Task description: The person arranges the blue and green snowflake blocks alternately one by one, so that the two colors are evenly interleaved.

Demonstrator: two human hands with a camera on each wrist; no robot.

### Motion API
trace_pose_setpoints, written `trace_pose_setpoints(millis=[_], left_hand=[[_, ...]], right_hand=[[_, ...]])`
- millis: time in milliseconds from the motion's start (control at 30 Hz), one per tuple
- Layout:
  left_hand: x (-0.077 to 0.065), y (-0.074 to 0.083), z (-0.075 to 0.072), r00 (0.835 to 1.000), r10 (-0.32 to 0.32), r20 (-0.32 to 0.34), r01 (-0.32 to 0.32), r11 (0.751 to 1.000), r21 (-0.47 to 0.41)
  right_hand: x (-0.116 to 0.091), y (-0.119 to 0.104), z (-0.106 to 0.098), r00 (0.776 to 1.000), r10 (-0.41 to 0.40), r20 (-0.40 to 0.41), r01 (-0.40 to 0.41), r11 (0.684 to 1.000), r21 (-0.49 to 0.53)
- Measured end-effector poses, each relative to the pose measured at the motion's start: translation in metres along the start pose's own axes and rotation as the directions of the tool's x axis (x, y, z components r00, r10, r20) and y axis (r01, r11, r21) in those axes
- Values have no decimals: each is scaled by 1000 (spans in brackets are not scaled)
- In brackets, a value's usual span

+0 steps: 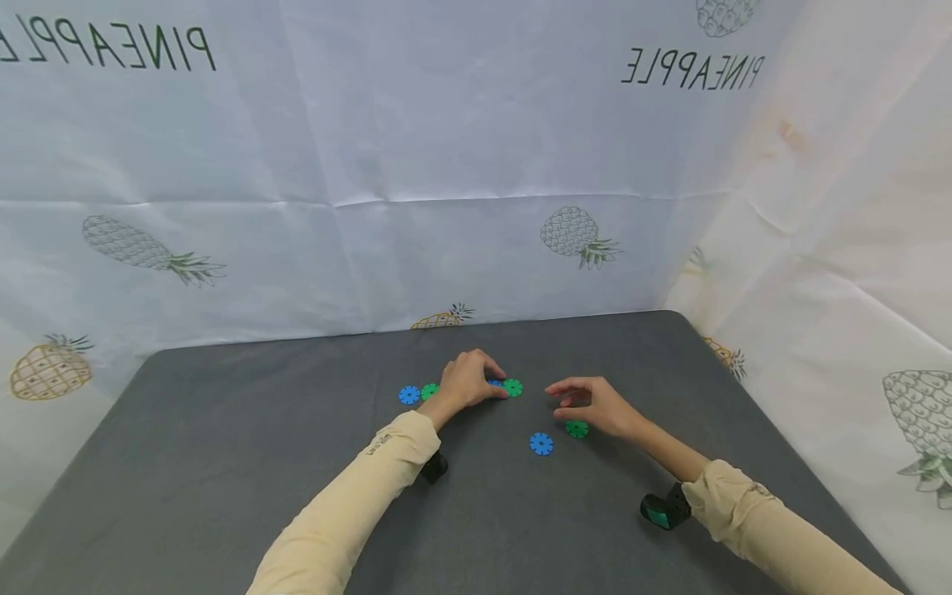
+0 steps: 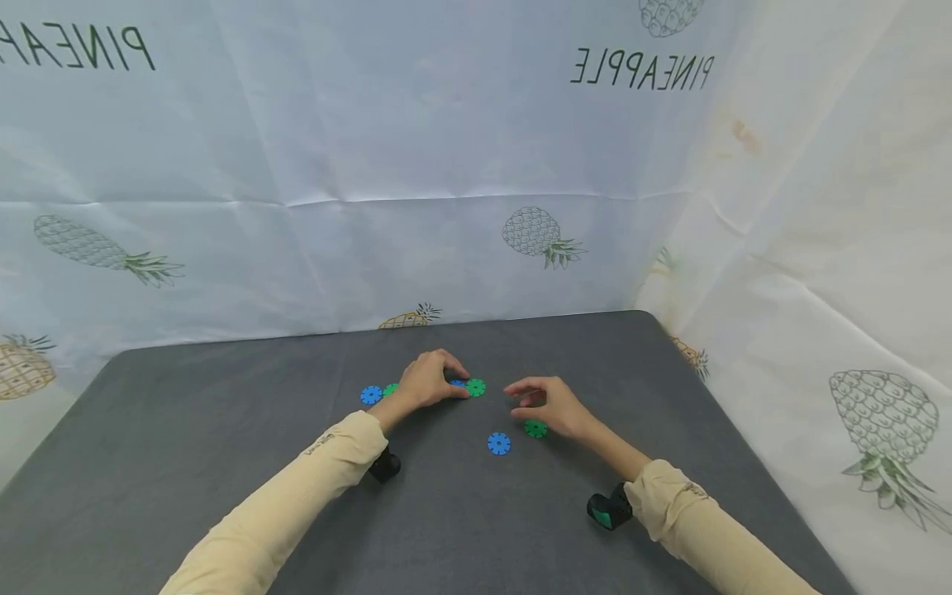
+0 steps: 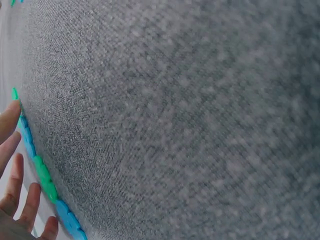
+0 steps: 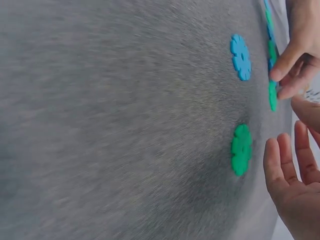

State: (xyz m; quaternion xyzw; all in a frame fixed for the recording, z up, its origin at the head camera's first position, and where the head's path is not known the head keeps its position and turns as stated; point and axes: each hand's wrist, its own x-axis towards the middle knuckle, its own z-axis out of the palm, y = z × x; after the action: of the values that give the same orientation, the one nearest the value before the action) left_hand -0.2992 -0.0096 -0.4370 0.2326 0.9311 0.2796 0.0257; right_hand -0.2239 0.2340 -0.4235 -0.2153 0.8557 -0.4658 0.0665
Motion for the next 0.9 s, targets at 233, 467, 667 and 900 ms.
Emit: trace_pose_setpoints(millis=[233,467,667,900], left_hand=[[-2,1,2,999,25,-25,-25,1000,-6],[-2,2,3,999,19,-29,-19,1000,-4],[0,2,5,999,27,-27,-27,1000,-1],[2,3,6,998,44,-33,-44,999,-3]], right_hand=[[-22,-1,-5,1000,2,-10,-2,999,45],[-37,1,-6,1000,-29,-7,30,995,95],[-46,5,-7,999,-53,-12,54,991,122],[-54,11,-6,999,-32,-21,35,989,144]])
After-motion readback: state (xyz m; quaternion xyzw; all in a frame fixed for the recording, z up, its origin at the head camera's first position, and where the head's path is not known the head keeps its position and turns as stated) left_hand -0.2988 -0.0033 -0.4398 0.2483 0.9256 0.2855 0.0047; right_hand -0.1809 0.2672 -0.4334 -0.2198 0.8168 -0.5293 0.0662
